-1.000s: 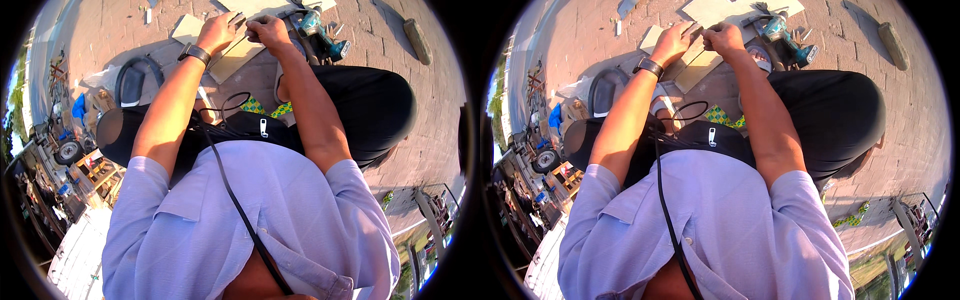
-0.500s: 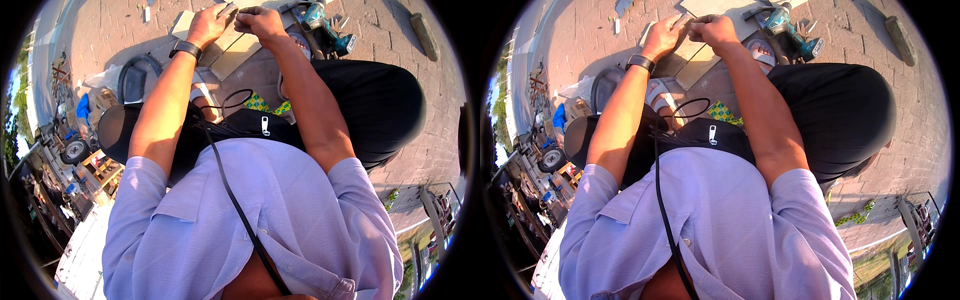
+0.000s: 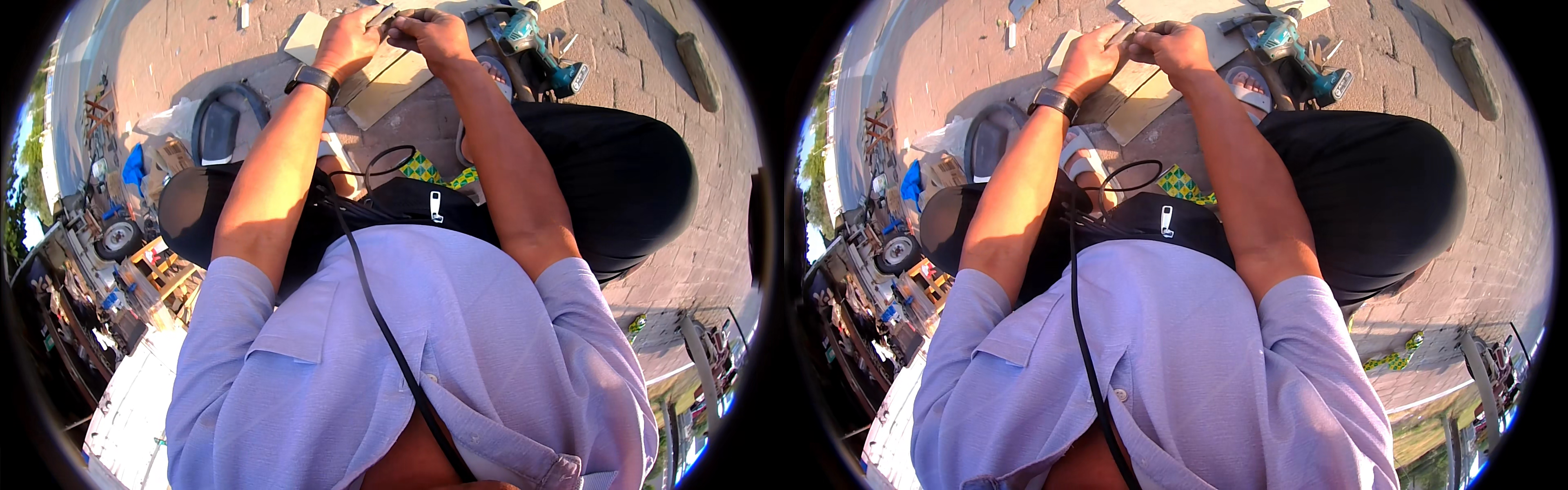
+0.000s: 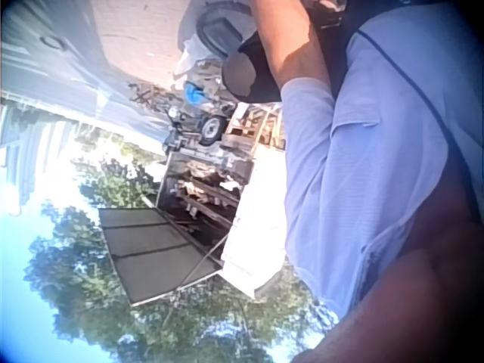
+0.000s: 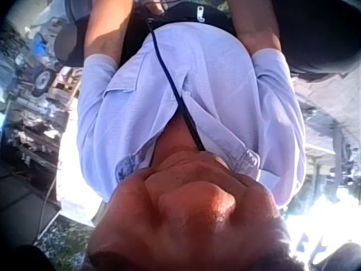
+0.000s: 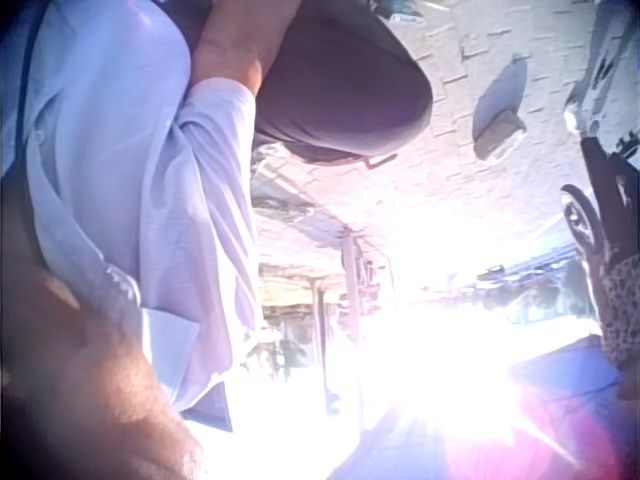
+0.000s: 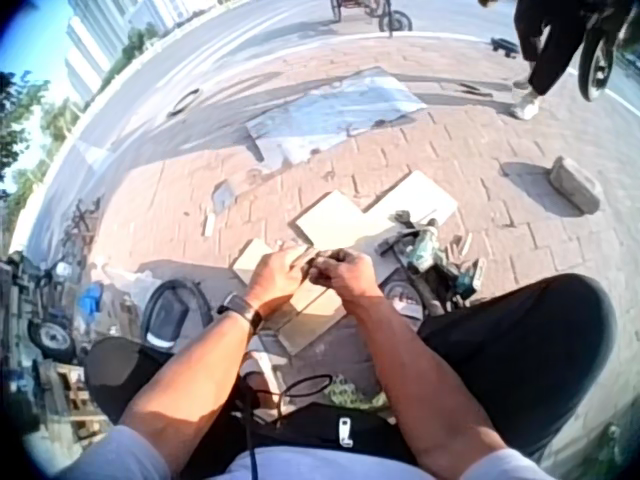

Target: The person sits on a paved outdoor surface and uses a cordless drill to fasten screws into a wooden frame. They handle the drill and screws, positioning the tool to drive fasteners into the wood.

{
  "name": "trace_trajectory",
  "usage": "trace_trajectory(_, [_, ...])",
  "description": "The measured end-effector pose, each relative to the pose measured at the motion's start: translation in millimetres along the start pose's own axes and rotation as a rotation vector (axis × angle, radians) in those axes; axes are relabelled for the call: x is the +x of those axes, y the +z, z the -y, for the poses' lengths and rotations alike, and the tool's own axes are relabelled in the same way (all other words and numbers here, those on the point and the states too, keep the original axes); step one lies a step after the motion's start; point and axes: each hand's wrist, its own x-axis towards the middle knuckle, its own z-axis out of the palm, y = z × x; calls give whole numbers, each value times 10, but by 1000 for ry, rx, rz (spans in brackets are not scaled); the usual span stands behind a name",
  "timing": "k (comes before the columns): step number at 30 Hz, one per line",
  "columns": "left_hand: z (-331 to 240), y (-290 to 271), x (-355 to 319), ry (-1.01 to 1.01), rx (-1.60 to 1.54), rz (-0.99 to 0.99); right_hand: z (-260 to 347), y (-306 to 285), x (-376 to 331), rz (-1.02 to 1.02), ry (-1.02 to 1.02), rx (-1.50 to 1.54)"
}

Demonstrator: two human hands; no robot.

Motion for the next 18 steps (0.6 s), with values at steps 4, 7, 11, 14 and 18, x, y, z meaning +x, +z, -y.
trace_trajectory(4, [-32, 7, 2, 6, -39, -8, -38, -32, 41, -1, -8, 57])
trace_trajectory(7, [-82, -14, 15, -28, -62, 28, -40, -41, 42, 4, 8, 102])
trace_trajectory(11, [-107, -40, 5, -46, -57, 45, 59, 9, -52, -10, -14, 41])
trace_trajectory(14, [-67, -18, 8, -2, -71, 7, 59, 20, -97, 11, -7, 62])
trace_trajectory(18, [-20, 13, -4, -22, -60, 3, 27, 2, -89, 20, 10, 97])
